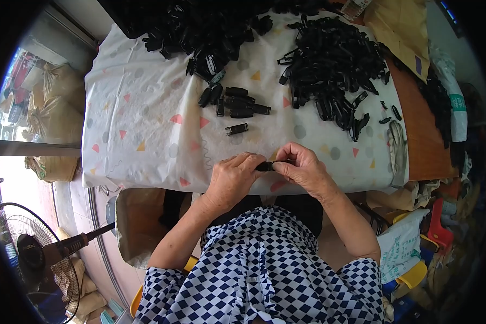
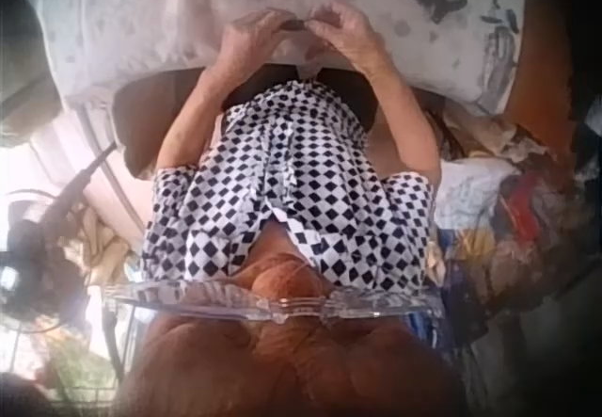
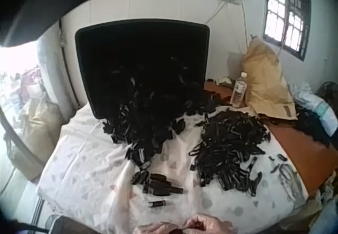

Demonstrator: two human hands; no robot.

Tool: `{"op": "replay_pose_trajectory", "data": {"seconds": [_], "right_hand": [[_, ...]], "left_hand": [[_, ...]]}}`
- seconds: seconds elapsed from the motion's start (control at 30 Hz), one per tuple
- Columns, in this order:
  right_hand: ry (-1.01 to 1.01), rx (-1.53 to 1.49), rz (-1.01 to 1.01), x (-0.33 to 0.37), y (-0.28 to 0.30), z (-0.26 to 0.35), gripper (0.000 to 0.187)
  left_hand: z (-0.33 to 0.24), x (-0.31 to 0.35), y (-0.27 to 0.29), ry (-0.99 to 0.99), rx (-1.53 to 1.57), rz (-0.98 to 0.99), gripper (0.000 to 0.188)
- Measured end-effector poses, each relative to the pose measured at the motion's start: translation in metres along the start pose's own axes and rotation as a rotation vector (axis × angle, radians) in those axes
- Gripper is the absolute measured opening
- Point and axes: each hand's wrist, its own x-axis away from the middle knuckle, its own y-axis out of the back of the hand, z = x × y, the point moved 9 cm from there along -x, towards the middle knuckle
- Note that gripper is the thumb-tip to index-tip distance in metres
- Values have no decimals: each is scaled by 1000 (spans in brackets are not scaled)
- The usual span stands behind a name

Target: Assembling plastic buckle components by hand on a workbench.

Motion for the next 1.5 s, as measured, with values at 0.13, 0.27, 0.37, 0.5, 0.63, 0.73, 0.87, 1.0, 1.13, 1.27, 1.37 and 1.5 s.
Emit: {"op": "replay_pose_trajectory", "data": {"seconds": [0.13,0.27,0.37,0.5,0.63,0.73,0.87,1.0,1.13,1.27,1.37,1.5], "right_hand": [[-61,-46,50,-5,0,-17,15],[-156,-253,136,-7,-2,-30,17],[-146,-287,148,-8,-4,-31,21],[-76,-393,269,-9,-22,-22,44],[-26,-443,409,4,-42,-8,57],[54,-497,444,2,-37,-9,50],[117,-439,334,-7,-29,-13,37],[98,-392,272,-9,-25,-10,35],[329,379,72,-6,11,25,34],[569,1313,-671,10,84,94,32],[465,1590,-709,-3,101,97,26],[510,1670,-692,-13,99,93,20]], "left_hand": [[-1,-6,-3,16,-59,120,23],[-1,-7,-3,119,181,119,20],[7,-7,-6,215,224,120,19],[26,-4,-19,306,635,-23,19],[25,-4,-29,485,1110,-1,20],[16,-3,-41,578,1247,69,27],[12,-9,-42,571,1232,55,32],[17,-11,-40,510,1149,24,32],[30,-10,-20,425,949,-110,20],[60,-13,23,403,391,-182,12],[51,-30,37,257,-119,-120,20],[37,-45,26,131,-345,-7,22]]}}
